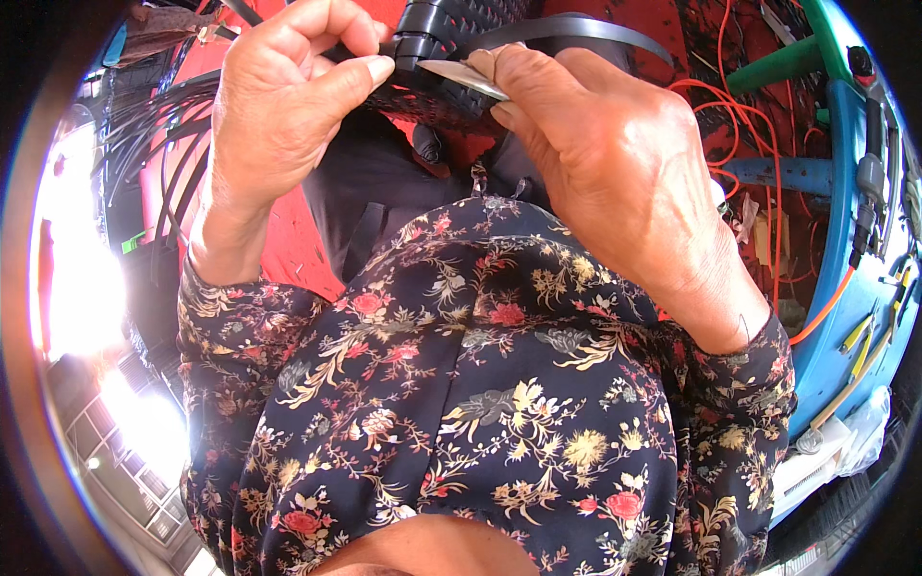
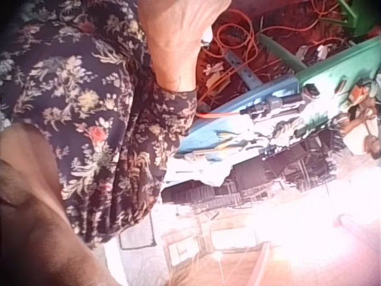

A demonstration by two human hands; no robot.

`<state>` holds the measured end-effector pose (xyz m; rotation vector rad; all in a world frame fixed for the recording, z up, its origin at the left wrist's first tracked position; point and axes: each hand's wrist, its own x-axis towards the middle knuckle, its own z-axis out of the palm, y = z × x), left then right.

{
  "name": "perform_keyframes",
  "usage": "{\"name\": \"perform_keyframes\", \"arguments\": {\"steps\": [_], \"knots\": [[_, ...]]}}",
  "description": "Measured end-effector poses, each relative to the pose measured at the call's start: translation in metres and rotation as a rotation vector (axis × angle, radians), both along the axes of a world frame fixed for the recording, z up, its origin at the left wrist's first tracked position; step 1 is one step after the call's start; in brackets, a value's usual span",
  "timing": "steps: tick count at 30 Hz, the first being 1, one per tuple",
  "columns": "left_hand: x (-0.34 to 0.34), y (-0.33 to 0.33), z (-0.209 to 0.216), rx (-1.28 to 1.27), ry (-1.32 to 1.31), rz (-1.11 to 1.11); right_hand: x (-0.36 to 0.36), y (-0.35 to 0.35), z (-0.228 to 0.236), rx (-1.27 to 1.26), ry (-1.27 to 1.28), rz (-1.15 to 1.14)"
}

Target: The person weaves black plastic straps around a chair frame by hand. They use a heat gun to bond the straps and pliers to pull the material tight and trim it.

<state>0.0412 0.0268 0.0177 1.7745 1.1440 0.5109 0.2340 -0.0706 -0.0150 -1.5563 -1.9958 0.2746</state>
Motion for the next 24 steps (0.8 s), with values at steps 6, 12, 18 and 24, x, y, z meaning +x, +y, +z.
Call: {"name": "perform_keyframes", "arguments": {"steps": [6,12,18,24], "knots": [[0.000,-0.001,0.001,-0.020,-0.012,0.009,0.000,0.001,-0.001,0.023,0.010,0.007],[0.001,0.000,0.002,-0.008,0.014,0.007,-0.001,0.002,0.003,0.027,-0.055,0.003],[0.000,-0.001,0.001,0.057,0.029,-0.007,-0.002,0.005,0.006,0.048,-0.129,0.019],[-0.002,-0.001,0.004,0.065,0.015,-0.005,-0.008,0.012,-0.003,0.118,-0.026,0.051]]}}
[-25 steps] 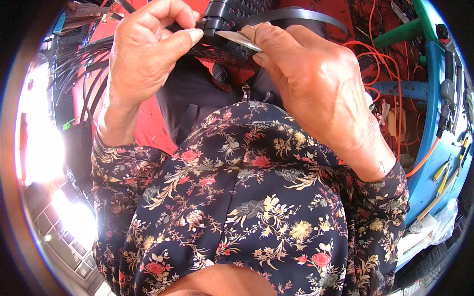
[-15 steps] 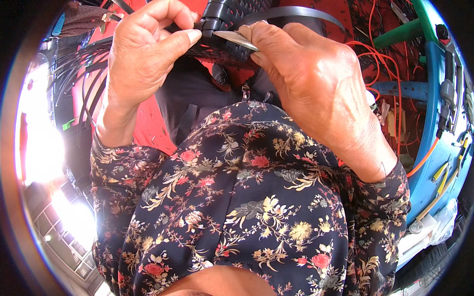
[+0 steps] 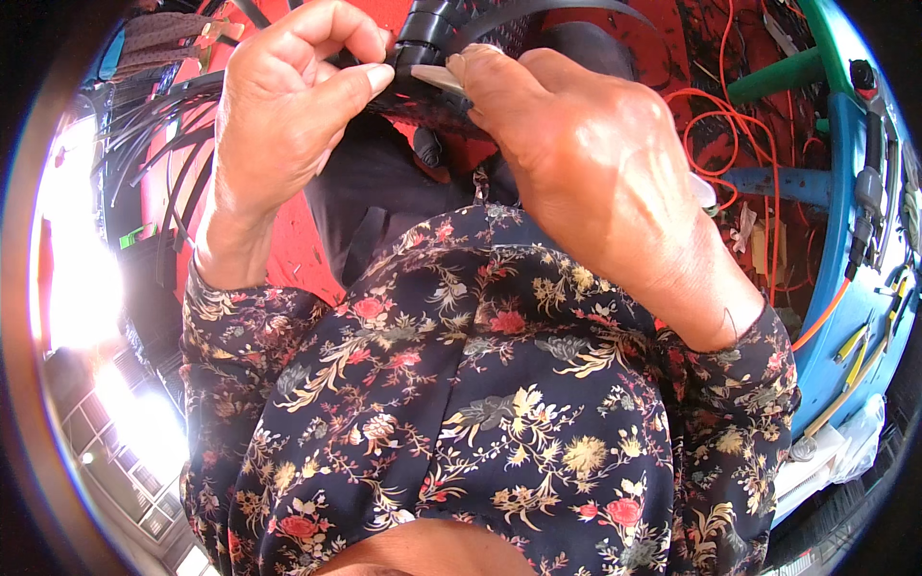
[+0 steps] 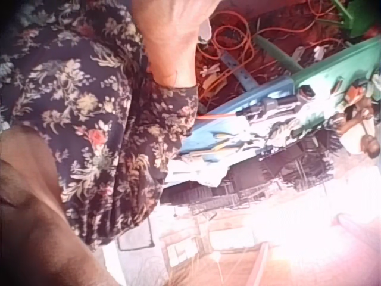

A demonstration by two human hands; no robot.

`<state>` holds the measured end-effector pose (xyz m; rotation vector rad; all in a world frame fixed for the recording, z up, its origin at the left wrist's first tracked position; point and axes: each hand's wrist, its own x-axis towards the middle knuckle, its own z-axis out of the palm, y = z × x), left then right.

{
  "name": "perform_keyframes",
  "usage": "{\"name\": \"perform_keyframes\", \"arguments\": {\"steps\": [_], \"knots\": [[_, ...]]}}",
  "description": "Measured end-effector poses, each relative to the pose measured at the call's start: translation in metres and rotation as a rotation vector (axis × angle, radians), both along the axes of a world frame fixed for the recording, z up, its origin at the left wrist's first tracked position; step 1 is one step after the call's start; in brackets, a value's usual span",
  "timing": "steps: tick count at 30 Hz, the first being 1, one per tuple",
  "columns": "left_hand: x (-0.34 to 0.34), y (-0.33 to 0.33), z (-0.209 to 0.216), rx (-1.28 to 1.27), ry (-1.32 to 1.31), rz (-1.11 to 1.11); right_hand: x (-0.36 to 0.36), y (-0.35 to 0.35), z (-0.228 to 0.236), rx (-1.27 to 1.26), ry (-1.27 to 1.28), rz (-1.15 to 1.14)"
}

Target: The person weaves black plastic straps around a chair frame by hand. They use a heat gun to bond the straps and pliers to pull the material tight and trim it.

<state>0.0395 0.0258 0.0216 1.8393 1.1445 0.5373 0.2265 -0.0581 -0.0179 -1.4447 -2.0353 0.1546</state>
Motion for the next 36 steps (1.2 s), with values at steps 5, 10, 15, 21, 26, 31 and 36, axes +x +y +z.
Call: {"name": "perform_keyframes", "arguments": {"steps": [5,10,15,21,26,31,36], "knots": [[0.000,-0.001,0.002,0.059,0.037,-0.013,-0.002,0.005,-0.010,-0.304,0.555,0.034],[-0.004,0.007,0.001,0.107,0.131,-0.074,0.013,0.017,-0.030,-0.107,0.511,0.158],[0.004,0.003,0.001,0.196,0.042,-0.096,0.022,0.028,-0.038,0.169,0.230,0.209],[0.002,0.010,-0.015,0.177,-0.069,-0.117,0.009,0.017,-0.037,0.118,0.308,0.059],[0.006,0.011,-0.001,0.117,-0.024,-0.133,0.014,0.023,-0.043,0.344,0.162,0.096],[0.021,0.019,0.009,0.007,0.121,-0.113,0.021,0.030,-0.040,0.427,0.040,0.119],[0.019,0.020,0.025,0.258,0.206,-0.352,0.016,0.026,-0.035,0.334,0.093,0.086]]}}
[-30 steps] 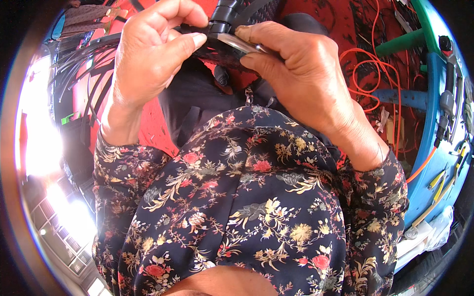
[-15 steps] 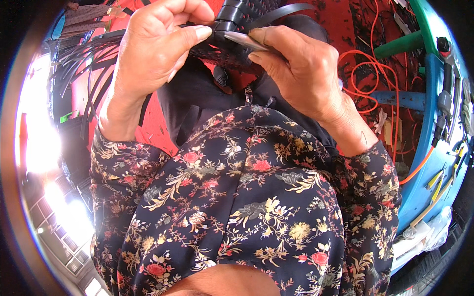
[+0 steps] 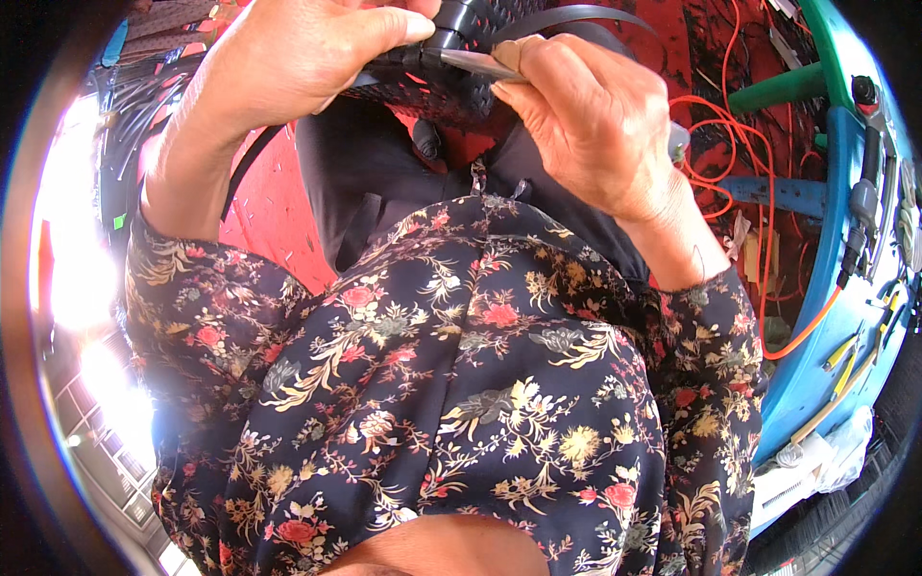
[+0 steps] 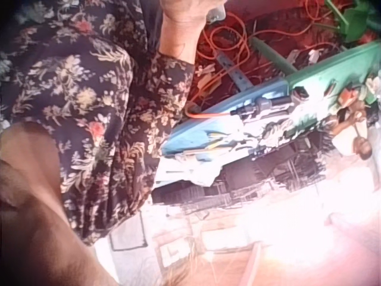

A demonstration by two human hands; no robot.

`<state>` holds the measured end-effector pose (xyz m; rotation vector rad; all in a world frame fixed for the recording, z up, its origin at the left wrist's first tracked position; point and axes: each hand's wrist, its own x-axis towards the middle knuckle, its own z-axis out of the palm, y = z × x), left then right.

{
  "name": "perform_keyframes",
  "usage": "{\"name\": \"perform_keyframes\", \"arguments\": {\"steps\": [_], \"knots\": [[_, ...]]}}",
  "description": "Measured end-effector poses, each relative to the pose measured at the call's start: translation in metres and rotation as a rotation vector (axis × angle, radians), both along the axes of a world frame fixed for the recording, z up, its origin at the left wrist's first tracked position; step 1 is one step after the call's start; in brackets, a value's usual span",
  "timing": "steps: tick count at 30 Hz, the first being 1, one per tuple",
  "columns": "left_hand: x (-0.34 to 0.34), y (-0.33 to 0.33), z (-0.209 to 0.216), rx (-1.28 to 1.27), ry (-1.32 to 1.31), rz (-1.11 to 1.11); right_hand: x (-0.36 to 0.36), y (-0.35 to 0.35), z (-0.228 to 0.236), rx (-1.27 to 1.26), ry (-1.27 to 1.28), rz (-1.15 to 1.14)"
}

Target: The person weaves black plastic straps around a chair frame by hand. They use a heat gun to bond the straps and pliers to pull the material tight and trim it.

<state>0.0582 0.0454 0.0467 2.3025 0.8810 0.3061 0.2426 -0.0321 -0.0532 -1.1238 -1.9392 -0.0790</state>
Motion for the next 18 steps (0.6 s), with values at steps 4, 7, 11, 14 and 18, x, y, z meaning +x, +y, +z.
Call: {"name": "perform_keyframes", "arguments": {"steps": [4,7,11,14,18], "knots": [[0.002,0.009,0.006,-0.153,0.130,-0.032,-0.009,-0.011,-0.001,-0.393,0.282,-0.003],[0.003,0.016,0.009,-0.336,0.215,-0.005,-0.003,-0.011,0.000,-0.687,0.567,0.147],[-0.010,0.031,-0.003,-0.552,0.070,-0.093,-0.001,-0.008,0.006,-0.963,0.745,0.175],[-0.009,0.026,-0.005,-0.470,0.084,-0.092,0.004,-0.008,0.008,-1.143,0.700,0.186],[-0.009,0.027,-0.012,-0.469,0.070,-0.070,-0.002,-0.015,0.000,-0.693,0.402,-0.022]]}}
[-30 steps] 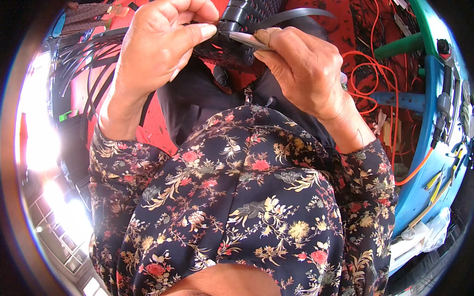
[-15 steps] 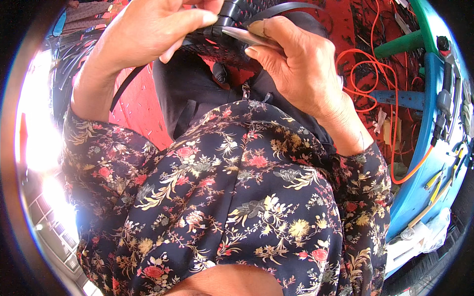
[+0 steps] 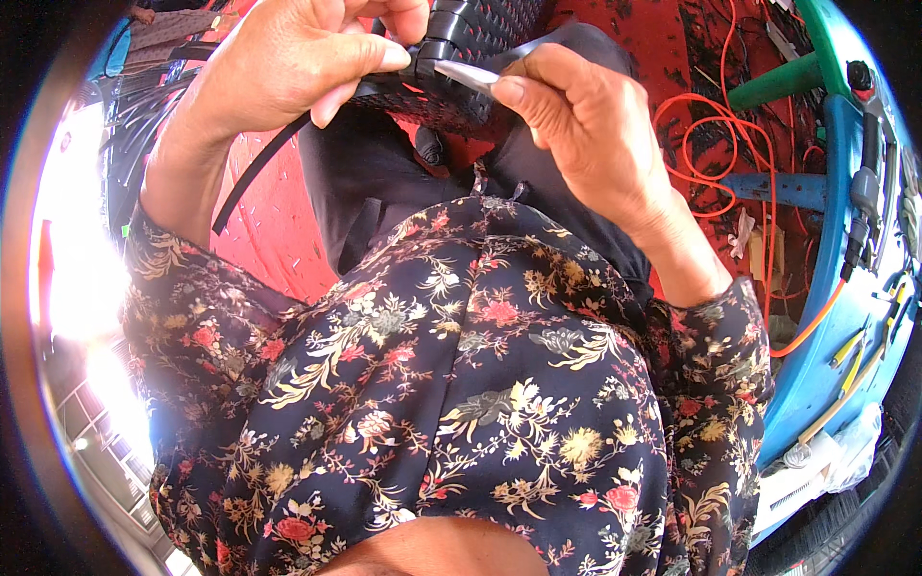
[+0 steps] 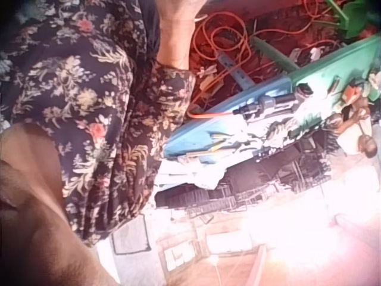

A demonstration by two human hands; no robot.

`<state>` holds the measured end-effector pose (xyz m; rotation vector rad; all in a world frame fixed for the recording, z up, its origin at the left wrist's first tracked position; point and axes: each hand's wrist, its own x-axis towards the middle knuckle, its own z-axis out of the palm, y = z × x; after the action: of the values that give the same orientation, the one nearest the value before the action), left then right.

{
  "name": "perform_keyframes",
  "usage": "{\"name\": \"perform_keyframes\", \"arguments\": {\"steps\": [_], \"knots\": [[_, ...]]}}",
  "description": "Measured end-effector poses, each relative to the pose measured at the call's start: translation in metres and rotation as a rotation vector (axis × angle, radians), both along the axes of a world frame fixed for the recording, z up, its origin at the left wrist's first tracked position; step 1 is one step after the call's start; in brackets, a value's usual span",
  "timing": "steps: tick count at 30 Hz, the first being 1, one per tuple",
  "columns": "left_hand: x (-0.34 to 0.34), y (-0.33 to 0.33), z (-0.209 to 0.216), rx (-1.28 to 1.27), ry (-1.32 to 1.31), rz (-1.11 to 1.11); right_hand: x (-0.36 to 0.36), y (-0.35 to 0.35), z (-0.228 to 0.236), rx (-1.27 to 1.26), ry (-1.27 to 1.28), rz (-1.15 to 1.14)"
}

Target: The person weaves black plastic straps around a chair frame by hand. They use a heat gun to bond the straps and pliers to pull the material tight and trim it.

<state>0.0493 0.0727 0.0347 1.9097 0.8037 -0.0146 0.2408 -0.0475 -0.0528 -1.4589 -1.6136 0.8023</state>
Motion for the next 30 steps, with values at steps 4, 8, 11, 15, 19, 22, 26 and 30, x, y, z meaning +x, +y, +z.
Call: {"name": "perform_keyframes", "arguments": {"steps": [4,8,11,15,19,22,26,30], "knots": [[0.000,-0.007,0.009,0.005,-0.016,-0.004,0.002,0.004,-0.014,0.353,-0.109,-0.009],[0.003,-0.010,0.017,-0.021,-0.020,0.013,0.008,0.009,-0.018,0.455,-0.143,0.043],[-0.002,-0.013,0.000,0.253,-0.104,-0.049,0.011,0.017,-0.024,0.528,-0.124,0.083],[0.005,-0.024,0.007,0.455,-0.085,-0.067,0.013,0.020,-0.031,0.608,-0.129,0.072],[0.009,-0.035,0.022,0.547,0.005,-0.077,0.014,0.016,-0.020,0.414,-0.059,0.140],[0.024,-0.022,0.031,0.320,0.223,-0.012,0.016,0.017,-0.005,0.425,-0.169,0.166],[0.035,-0.008,0.033,0.171,0.268,-0.072,0.021,0.013,-0.004,0.515,-0.293,0.163],[0.016,0.000,0.028,-0.013,0.165,-0.053,0.010,0.013,-0.003,0.528,-0.204,0.170]]}}
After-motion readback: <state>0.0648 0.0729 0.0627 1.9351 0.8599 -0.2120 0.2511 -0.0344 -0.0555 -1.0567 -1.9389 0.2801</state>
